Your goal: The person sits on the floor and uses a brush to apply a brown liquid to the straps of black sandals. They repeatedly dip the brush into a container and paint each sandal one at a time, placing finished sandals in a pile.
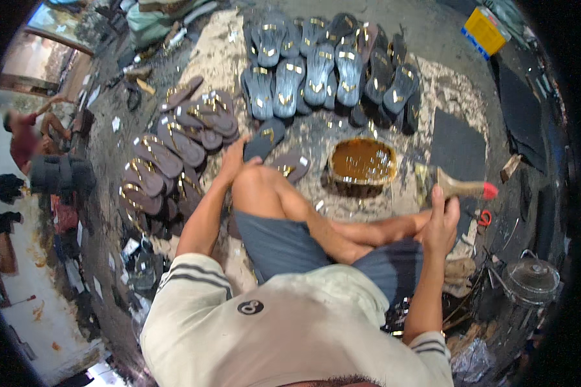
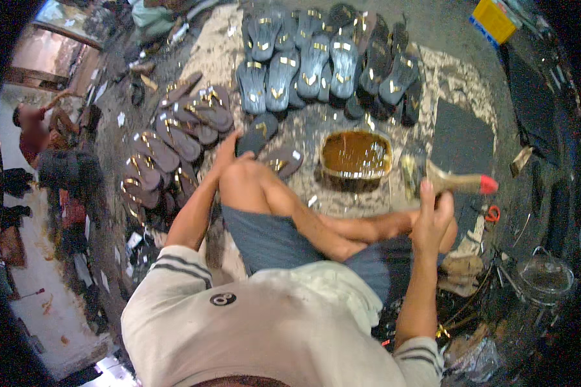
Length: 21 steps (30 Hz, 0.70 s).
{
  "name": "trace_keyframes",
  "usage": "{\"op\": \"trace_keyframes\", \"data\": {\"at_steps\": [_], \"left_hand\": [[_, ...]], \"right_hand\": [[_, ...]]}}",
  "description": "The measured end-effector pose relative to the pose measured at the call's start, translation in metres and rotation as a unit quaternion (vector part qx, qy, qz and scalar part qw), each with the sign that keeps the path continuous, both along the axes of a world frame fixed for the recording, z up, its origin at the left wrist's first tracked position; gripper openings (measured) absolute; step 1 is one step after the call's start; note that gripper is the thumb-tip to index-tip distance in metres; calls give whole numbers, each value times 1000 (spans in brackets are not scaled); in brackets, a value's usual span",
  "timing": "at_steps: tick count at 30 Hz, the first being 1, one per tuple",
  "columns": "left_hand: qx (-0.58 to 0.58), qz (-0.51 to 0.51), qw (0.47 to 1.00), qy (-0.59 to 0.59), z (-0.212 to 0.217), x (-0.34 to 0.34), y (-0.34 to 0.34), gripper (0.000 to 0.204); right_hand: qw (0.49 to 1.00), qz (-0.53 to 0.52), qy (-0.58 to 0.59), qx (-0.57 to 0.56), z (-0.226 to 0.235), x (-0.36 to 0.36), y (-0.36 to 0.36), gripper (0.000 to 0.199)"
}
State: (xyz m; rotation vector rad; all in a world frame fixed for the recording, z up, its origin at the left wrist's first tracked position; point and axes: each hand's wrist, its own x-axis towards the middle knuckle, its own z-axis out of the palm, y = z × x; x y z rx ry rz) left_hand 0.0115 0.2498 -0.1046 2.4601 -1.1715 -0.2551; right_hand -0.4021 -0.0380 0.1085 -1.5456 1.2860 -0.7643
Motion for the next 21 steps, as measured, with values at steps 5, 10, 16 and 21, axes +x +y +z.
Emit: {"op": "trace_keyframes", "data": {"at_steps": [5,10,16,21], "left_hand": [[-47,36,995,86,39,-11,7,61],[-234,73,968,56,143,-27,30,65],[-347,-53,930,-112,192,-122,44,25],[-33,-157,985,-66,188,-169,123,43]], "right_hand": [[984,90,-151,-14,-11,29,-7,26],[975,207,-48,-60,-65,51,-35,33],[904,293,187,-250,-139,94,-33,27],[897,288,168,-289,-140,88,-46,24]]}}
